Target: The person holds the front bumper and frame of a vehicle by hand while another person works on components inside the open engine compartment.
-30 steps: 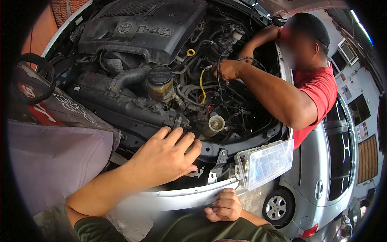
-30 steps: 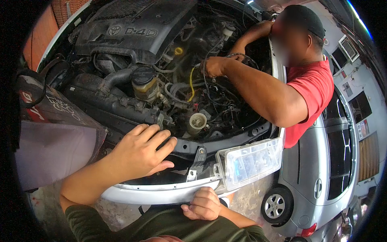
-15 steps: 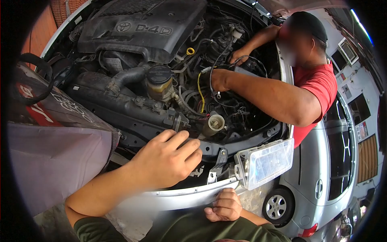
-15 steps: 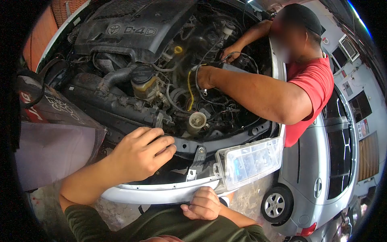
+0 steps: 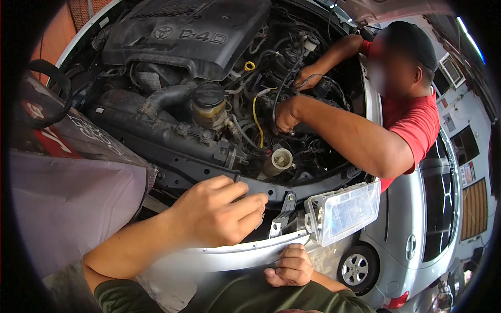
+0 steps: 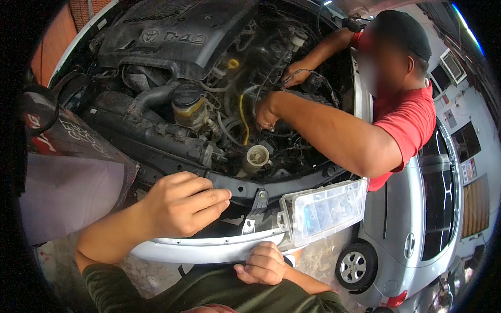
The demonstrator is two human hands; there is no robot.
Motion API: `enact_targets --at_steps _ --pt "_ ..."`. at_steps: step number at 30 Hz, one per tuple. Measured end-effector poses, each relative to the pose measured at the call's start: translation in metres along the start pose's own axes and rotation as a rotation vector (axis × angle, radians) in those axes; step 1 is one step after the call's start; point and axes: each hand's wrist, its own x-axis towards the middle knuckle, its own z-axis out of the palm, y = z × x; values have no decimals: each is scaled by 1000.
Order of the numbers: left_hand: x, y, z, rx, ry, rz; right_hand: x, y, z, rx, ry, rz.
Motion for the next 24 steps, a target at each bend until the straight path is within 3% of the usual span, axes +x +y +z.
enact_targets --at_steps 24 --pt "3 2 1 -105 67 -32 0 1 0 -8 -19 -19"
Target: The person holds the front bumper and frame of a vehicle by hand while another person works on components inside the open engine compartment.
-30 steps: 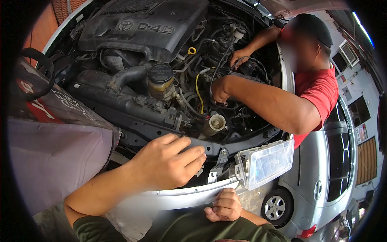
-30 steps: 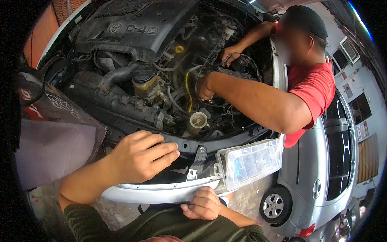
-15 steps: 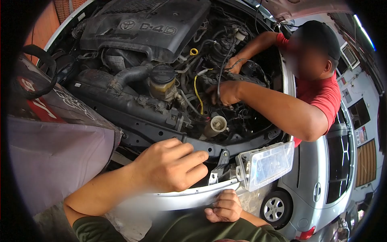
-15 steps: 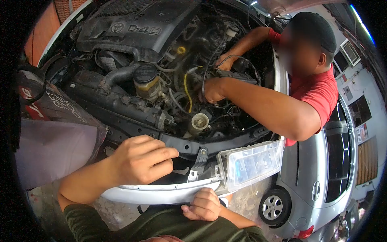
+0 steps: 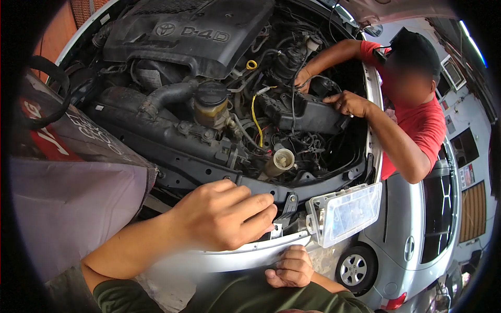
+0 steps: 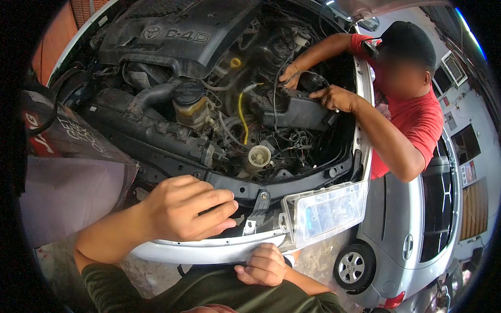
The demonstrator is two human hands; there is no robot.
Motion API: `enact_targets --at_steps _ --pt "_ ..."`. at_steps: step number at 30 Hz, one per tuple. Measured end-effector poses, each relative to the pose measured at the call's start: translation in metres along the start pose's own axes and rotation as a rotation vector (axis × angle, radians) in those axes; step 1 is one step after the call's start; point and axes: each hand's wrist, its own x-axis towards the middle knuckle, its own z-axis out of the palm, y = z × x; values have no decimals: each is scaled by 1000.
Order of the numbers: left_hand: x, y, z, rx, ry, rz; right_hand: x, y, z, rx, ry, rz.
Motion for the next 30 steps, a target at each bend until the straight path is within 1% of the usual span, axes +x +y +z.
enact_targets --at_steps 6,12,15,21,27,30 --pt "0 1 -3 -22 -34 9 0 1 0 2 -2 -11" --pt "2 1 -2 -45 18 24 1 0 -1 10 -5 -2" --pt "2 3 -7 -5 -31 28 2 -1 -1 5 -8 2" --pt "2 3 -4 -14 74 79 4 1 -3 8 -31 -2" --pt "2 4 -5 -16 92 106 3 2 -3 17 -30 -13" --pt "0 5 -2 -89 128 129 -2 2 -2 24 -21 -6"
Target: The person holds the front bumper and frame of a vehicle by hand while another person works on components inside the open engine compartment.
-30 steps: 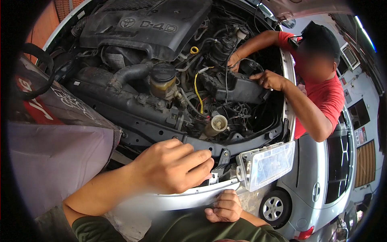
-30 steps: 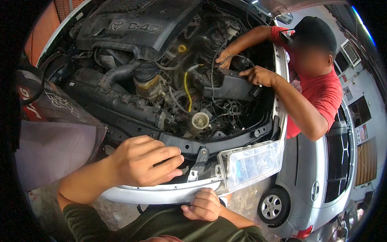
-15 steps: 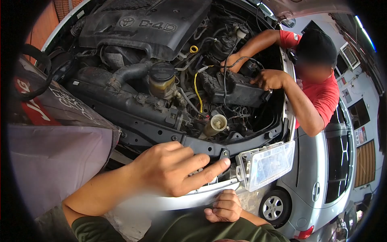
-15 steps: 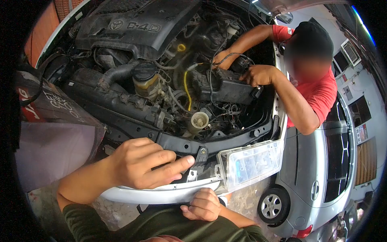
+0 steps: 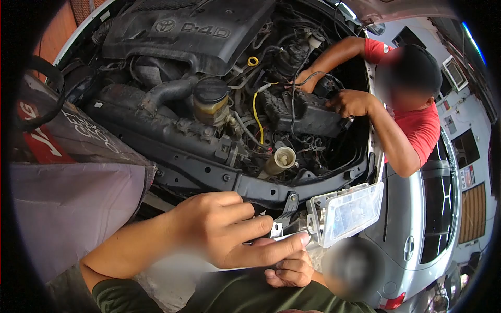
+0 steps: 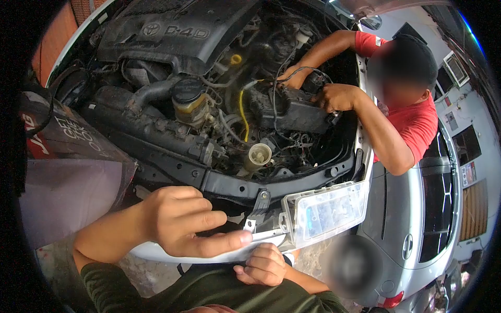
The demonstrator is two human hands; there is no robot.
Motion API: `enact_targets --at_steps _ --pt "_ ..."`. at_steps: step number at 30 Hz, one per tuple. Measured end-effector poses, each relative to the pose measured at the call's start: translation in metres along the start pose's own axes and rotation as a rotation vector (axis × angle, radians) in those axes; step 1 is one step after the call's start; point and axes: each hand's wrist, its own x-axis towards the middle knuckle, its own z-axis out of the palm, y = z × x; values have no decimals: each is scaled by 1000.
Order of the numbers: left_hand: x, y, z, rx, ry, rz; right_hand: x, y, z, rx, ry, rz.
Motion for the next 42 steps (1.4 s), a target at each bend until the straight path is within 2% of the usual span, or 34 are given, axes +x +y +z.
enact_targets --at_steps 7,11,16,19,20,23,29,42 --pt "-6 -3 5 17 52 85 -6 0 8 -124 81 -25" --pt "-6 -4 8 15 99 97 -7 8 7 -101 31 -105" --pt "-4 -2 7 -9 107 117 -3 4 -3 14 -22 -34" --pt "-2 -1 3 -33 104 120 -4 1 4 -30 44 -21" --pt "-1 0 2 -45 108 113 -3 -3 1 -51 5 22" --pt "0 1 1 -70 133 107 -6 -5 7 -72 63 21" --pt "4 -1 7 -49 258 98 -4 0 3 -36 30 -16" --pt "2 6 -5 -132 169 51 -6 1 5 -39 51 -22"
